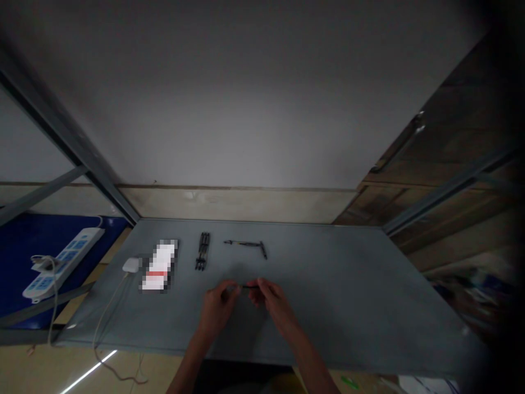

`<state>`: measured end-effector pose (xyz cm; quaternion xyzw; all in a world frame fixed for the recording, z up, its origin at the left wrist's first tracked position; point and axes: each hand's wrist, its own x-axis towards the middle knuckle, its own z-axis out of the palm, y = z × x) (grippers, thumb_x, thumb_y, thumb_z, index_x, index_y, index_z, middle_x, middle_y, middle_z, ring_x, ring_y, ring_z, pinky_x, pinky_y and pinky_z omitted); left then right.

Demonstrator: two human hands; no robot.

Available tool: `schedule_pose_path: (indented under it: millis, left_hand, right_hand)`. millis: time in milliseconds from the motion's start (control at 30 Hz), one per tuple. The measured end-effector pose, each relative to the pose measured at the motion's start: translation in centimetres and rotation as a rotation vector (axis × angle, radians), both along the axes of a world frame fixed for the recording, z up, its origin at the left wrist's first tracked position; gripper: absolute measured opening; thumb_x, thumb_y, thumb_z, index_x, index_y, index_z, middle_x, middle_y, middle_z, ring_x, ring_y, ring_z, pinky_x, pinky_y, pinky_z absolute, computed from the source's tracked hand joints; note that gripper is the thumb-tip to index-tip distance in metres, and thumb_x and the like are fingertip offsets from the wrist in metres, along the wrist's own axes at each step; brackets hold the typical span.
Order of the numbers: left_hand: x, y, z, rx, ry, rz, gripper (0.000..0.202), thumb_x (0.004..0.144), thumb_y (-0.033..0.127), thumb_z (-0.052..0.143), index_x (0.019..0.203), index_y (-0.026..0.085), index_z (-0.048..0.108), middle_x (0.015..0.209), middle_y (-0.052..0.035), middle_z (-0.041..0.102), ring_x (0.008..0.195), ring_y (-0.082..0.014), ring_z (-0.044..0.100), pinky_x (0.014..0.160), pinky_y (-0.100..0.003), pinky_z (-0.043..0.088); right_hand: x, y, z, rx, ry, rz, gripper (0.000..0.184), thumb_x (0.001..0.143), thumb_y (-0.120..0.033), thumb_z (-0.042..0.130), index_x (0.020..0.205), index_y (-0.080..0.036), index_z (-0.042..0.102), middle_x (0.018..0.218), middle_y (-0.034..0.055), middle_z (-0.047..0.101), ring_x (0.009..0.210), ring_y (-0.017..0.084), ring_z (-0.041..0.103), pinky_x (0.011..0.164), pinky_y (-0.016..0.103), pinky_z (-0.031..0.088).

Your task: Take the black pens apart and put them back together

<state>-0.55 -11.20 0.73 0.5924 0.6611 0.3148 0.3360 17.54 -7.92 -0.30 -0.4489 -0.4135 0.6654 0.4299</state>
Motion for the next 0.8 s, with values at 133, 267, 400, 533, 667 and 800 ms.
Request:
schedule_pose_path:
  millis: [133, 267, 400, 533, 667, 800]
  left_hand:
    - [-0.05, 0.36, 0.19, -0.015, -0.075, -0.008, 0.048, 0.088, 0.057, 0.045, 0.075, 0.017, 0.069, 0.057, 0.0023, 0.052, 0.056, -0.0136, 0.048, 0.056, -0.026, 0.034]
    - [-0.06, 0.61, 0.21, -0.027, -0.109, 0.007, 0.045, 0.087, 0.054, 0.048, 0.063, 0.018, 0.059, 0.056, 0.0023, 0.049, 0.058, -0.0131, 0.046, 0.058, -0.026, 0.034]
    - [0.07, 0.43, 0.21, -0.011, -0.153, -0.012, 0.032, 0.084, 0.05, 0.056, 0.073, 0.021, 0.062, 0.064, -0.0002, 0.058, 0.061, -0.0157, 0.05, 0.059, -0.028, 0.039]
    - [0.2, 0.18, 0.21, -0.003, -0.198, -0.006, 0.021, 0.081, 0.049, 0.061, 0.082, 0.029, 0.064, 0.062, -0.0009, 0.059, 0.057, -0.0168, 0.048, 0.056, -0.03, 0.038]
    - [0.37, 0.32, 0.12, -0.019, -0.144, 0.004, 0.034, 0.085, 0.055, 0.053, 0.072, 0.025, 0.064, 0.061, -0.0015, 0.058, 0.058, -0.0169, 0.05, 0.056, -0.031, 0.037]
    - [0.61, 0.52, 0.0, -0.029, -0.098, -0.046, 0.043, 0.088, 0.056, 0.046, 0.062, 0.025, 0.059, 0.057, -0.0013, 0.055, 0.057, -0.0169, 0.05, 0.057, -0.031, 0.035]
  right_hand:
    - [0.14, -0.15, -0.21, 0.016, -0.04, -0.002, 0.042, 0.083, -0.061, 0.058, 0.079, -0.025, 0.078, 0.068, 0.0058, 0.071, 0.064, 0.021, 0.064, 0.058, 0.032, 0.047]
    - [0.31, -0.31, -0.26, 0.044, -0.073, 0.012, 0.043, 0.086, -0.058, 0.056, 0.072, -0.024, 0.078, 0.07, 0.0054, 0.071, 0.066, 0.019, 0.064, 0.061, 0.031, 0.047]
    - [0.46, -0.22, -0.02, 0.027, -0.069, 0.032, 0.044, 0.086, -0.061, 0.055, 0.083, -0.024, 0.079, 0.069, 0.005, 0.072, 0.061, 0.018, 0.063, 0.056, 0.029, 0.046]
    - [0.55, -0.13, 0.22, -0.01, -0.045, 0.038, 0.053, 0.086, -0.066, 0.049, 0.084, -0.022, 0.08, 0.065, 0.006, 0.071, 0.057, 0.017, 0.062, 0.054, 0.027, 0.045]
    - [0.59, -0.25, 0.08, -0.007, -0.062, 0.017, 0.052, 0.086, -0.065, 0.051, 0.08, -0.023, 0.08, 0.068, 0.0071, 0.073, 0.063, 0.018, 0.065, 0.06, 0.029, 0.048]
    - [0.64, -0.31, -0.06, 0.003, -0.058, 0.024, 0.048, 0.085, -0.064, 0.054, 0.082, -0.024, 0.081, 0.069, 0.0062, 0.071, 0.063, 0.018, 0.063, 0.06, 0.029, 0.046]
